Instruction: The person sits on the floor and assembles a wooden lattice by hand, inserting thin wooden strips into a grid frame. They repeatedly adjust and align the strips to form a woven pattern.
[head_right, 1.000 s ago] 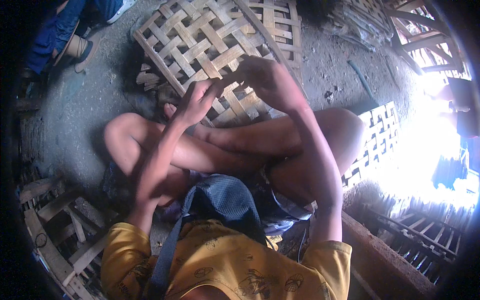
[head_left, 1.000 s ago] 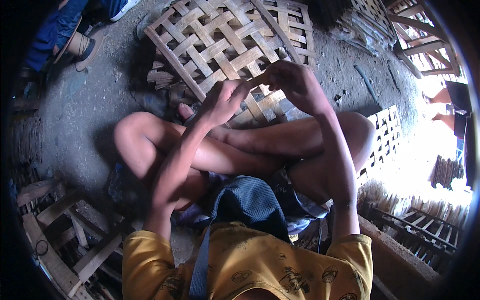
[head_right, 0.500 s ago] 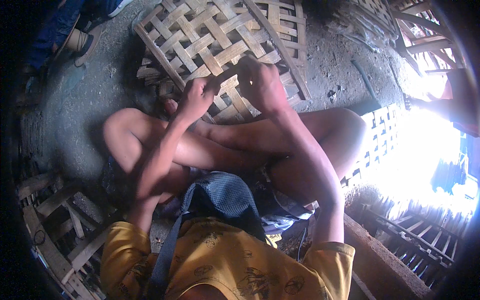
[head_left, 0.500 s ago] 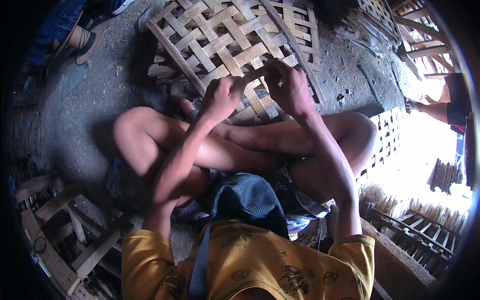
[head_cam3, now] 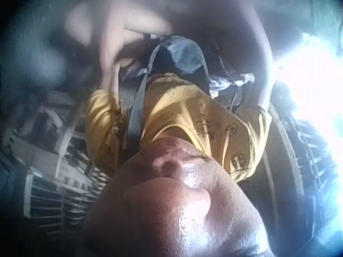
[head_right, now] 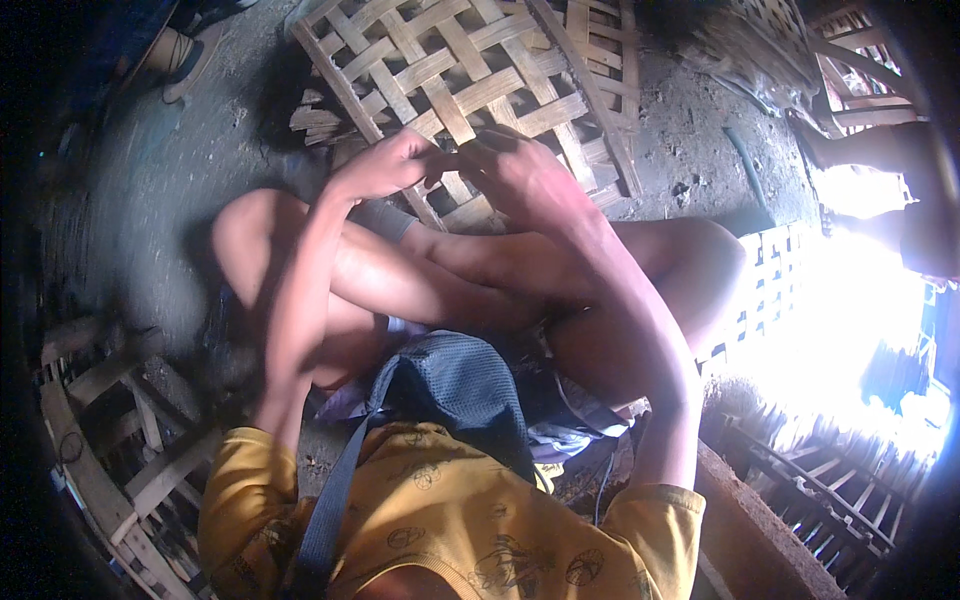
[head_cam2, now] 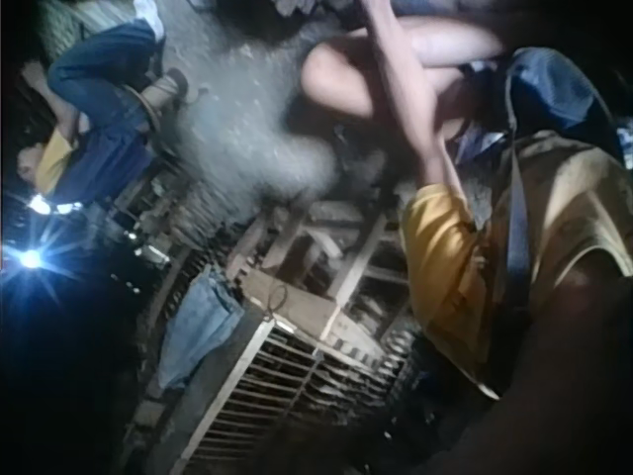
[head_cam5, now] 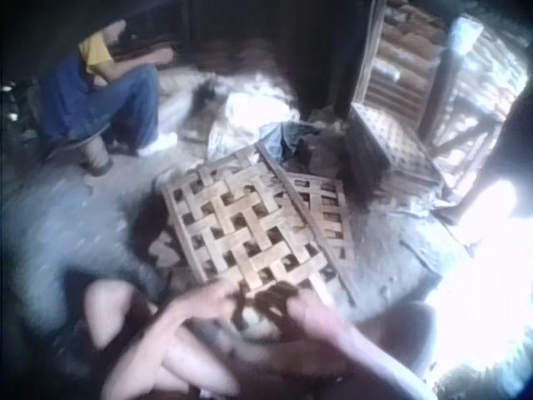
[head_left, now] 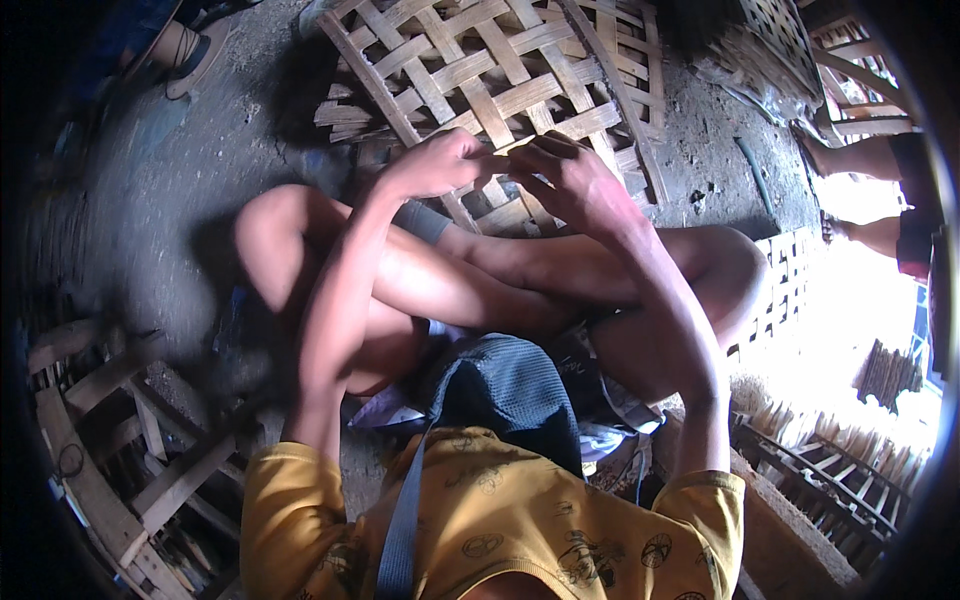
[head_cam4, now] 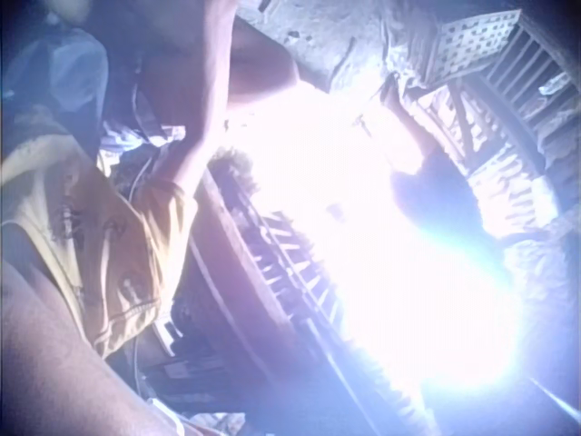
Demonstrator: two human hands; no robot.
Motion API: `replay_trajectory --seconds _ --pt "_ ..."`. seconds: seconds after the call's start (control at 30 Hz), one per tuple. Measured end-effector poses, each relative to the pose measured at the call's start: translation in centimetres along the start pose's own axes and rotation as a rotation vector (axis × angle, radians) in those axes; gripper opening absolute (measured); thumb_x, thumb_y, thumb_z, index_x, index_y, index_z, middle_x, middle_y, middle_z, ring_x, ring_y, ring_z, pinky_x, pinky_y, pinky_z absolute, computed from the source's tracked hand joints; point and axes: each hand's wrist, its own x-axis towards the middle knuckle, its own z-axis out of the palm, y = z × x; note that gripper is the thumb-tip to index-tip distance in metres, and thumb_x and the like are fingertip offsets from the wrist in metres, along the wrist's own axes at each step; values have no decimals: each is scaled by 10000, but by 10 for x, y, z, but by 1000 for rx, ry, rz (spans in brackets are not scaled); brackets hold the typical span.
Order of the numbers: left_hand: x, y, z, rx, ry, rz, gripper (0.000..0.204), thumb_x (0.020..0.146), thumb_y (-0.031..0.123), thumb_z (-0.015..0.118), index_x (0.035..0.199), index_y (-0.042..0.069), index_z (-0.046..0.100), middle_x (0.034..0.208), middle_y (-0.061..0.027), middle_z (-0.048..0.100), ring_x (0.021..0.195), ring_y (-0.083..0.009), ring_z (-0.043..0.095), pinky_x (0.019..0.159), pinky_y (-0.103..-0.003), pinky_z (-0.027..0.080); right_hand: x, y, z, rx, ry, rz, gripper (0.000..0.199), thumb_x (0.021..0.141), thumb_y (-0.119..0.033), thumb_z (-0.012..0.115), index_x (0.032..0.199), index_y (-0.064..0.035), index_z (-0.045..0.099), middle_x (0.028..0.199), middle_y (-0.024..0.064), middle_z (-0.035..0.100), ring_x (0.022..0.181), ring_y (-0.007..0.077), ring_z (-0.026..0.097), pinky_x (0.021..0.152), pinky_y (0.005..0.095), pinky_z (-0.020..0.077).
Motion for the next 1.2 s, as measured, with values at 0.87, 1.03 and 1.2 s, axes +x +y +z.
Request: replay_trajectory --seconds 0.87,1.03,1.2 --pt "13 -4 27 -34 -95 -329 356 973 375 704 946 23 751 615 31 569 498 -78 480 463 -298 384 -27 29 46 -150 -121 8 159 954 -171 606 1060 -83 686 915 162 692 846 329 694 710 451 574" --pt "32 -34 47 122 -75 -149 307 957 332 691 1036 43 760 799 -97 732 687 -194 660 639 -369 520 -61 73 102 -560 -23 -90 125 976 -183 560 1017 -124 662 862 137 619 778 328 657 665 446 538" --pt "21 -17 58 271 -171 -189 264 976 288 618 1060 79 756 913 -164 763 845 -249 719 761 -413 542 -78 57 107 -352 86 -196 103 975 -195 560 1020 -148 640 990 127 560 903 335 621 737 471 519"
